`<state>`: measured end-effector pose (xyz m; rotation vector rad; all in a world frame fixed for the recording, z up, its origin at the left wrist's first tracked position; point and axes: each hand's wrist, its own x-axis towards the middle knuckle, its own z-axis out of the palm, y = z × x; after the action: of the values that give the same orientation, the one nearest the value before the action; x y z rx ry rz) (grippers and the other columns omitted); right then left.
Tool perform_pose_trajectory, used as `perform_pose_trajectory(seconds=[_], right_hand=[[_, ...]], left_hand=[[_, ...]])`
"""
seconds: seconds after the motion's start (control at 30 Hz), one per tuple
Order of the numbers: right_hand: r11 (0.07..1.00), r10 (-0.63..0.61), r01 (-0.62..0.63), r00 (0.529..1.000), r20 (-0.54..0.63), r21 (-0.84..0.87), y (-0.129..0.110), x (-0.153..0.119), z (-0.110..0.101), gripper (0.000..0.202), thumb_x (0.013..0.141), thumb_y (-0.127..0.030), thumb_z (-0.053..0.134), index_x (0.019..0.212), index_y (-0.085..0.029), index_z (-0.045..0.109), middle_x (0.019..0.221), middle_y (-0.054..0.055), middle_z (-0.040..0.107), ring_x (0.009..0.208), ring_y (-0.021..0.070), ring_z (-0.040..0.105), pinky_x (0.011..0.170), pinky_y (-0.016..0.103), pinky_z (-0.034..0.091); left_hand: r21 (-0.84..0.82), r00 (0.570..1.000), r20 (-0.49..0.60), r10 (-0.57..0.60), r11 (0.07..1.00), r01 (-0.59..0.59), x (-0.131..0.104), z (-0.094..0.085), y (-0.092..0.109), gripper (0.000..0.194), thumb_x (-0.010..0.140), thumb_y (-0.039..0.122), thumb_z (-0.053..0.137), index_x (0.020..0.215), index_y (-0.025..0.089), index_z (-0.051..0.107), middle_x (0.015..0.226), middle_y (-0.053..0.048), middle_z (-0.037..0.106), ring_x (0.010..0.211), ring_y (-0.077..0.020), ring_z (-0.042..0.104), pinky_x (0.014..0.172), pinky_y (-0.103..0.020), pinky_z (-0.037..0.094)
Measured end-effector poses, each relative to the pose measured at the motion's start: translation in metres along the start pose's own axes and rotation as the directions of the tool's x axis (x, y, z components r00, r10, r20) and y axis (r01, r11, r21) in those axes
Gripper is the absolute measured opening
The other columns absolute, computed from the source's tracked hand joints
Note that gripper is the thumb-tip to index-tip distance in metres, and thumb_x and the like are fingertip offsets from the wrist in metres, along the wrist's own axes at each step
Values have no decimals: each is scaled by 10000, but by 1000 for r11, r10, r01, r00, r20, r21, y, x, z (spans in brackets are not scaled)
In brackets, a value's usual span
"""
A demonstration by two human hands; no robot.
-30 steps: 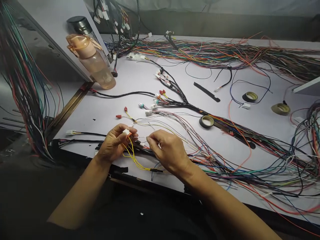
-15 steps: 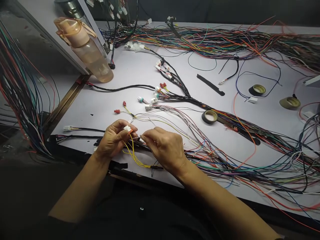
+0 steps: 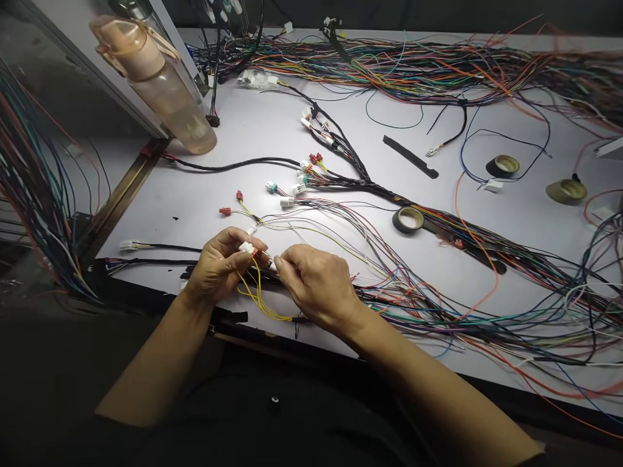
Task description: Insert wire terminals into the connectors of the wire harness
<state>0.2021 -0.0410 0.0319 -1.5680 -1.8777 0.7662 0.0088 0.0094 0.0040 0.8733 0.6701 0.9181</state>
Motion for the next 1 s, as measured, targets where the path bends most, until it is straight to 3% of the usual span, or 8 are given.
perform_pose_trajectory(seconds=[0.33, 0.63, 0.83, 1.0], right_hand=[[999, -33, 34, 998, -51, 17, 0, -2, 4, 201, 910, -287, 555, 771, -183, 656, 726, -3, 656, 631, 96, 544, 606, 236, 356], [994, -41, 36, 998, -42, -107, -7, -6, 10, 330, 968, -387, 468, 789, -196, 669, 782, -2, 692, 680, 108, 604, 603, 233, 363], [977, -131, 104, 982, -137, -189, -3, -11, 18, 353, 991, -433, 421, 924, -205, 681, 890, -10, 709, 738, 99, 631, 600, 229, 369], [970, -186, 146, 960, -208, -195, 1, -15, 12, 346, 1002, -377, 402, 889, -198, 676, 845, -1, 692, 719, 100, 619, 629, 230, 378]], left_hand=[[58, 999, 34, 15, 998, -17, -1, -1, 0, 167, 729, 133, 768, 849, 177, 660, 855, -15, 729, 726, -146, 714, 723, -269, 596], [215, 996, -76, 39, 976, -21, 1, 3, 3, 206, 663, 166, 818, 826, 178, 691, 799, -22, 732, 654, -129, 691, 632, -212, 587], [258, 992, -107, 71, 965, -41, 2, 0, 2, 226, 633, 203, 836, 810, 192, 697, 794, -23, 730, 700, -164, 691, 645, -250, 602], [239, 967, -228, 114, 969, -58, 6, 6, 4, 249, 635, 256, 844, 823, 192, 695, 808, -26, 735, 731, -153, 684, 710, -257, 592]])
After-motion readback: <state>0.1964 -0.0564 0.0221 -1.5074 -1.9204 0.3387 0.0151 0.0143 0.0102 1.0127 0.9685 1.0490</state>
